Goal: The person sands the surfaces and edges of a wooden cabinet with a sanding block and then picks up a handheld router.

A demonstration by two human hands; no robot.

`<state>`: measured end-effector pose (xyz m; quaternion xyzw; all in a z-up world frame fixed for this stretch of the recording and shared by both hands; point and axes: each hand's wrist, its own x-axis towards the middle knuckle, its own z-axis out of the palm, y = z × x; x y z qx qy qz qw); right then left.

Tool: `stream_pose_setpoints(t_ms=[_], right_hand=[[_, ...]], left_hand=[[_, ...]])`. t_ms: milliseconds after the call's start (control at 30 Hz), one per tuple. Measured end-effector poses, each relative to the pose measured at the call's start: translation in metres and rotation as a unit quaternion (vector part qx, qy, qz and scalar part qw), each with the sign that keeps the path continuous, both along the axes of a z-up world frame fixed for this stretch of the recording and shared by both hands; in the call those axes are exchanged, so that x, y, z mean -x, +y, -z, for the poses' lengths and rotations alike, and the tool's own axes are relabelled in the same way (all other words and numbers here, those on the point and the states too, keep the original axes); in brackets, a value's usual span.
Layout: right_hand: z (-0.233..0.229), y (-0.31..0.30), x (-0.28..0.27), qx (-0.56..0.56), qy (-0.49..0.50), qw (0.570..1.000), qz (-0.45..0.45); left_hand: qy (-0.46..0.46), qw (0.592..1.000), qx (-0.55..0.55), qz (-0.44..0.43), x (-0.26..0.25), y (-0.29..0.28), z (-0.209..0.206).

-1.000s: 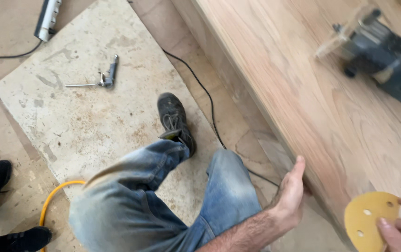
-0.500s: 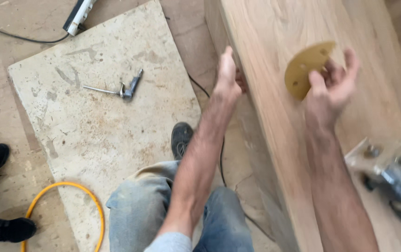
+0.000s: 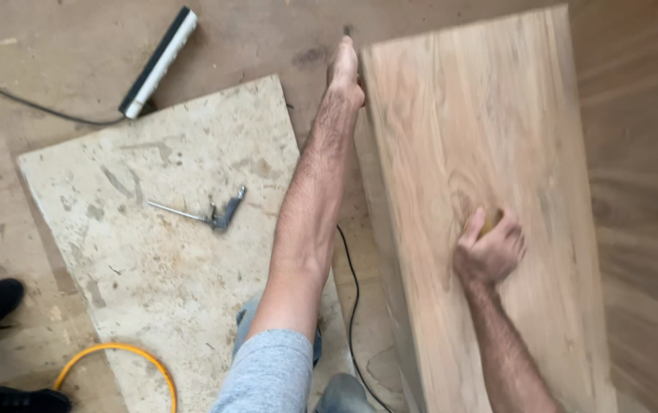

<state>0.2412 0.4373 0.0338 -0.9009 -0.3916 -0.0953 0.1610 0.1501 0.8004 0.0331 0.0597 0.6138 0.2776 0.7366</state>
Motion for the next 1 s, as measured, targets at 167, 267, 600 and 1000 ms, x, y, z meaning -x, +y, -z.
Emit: stream_pose_setpoints(t_ms=[167,267,600,1000], right_hand=[[0.019,0.003,-0.018,-0.001,-0.094,0.995,-0.017],[0.029,0.000,-0.026,-0.001,-0.115,0.993,-0.027],[0.019,0.005,-0.026,0.033,-0.112,0.993,-0.028],[0.015,0.006,-0.027,0.199,0.022,0.980,0.022]], left_hand=[[0.208,0.933,-0.212,0.205,-0.019,0.031,0.083],[0.254,0.862,-0.342,0.276,-0.007,0.016,0.082],[0.273,0.843,-0.286,0.366,0.019,0.014,0.033],[-0.109,0.991,0.026,0.074,0.030,0.004,0.056]])
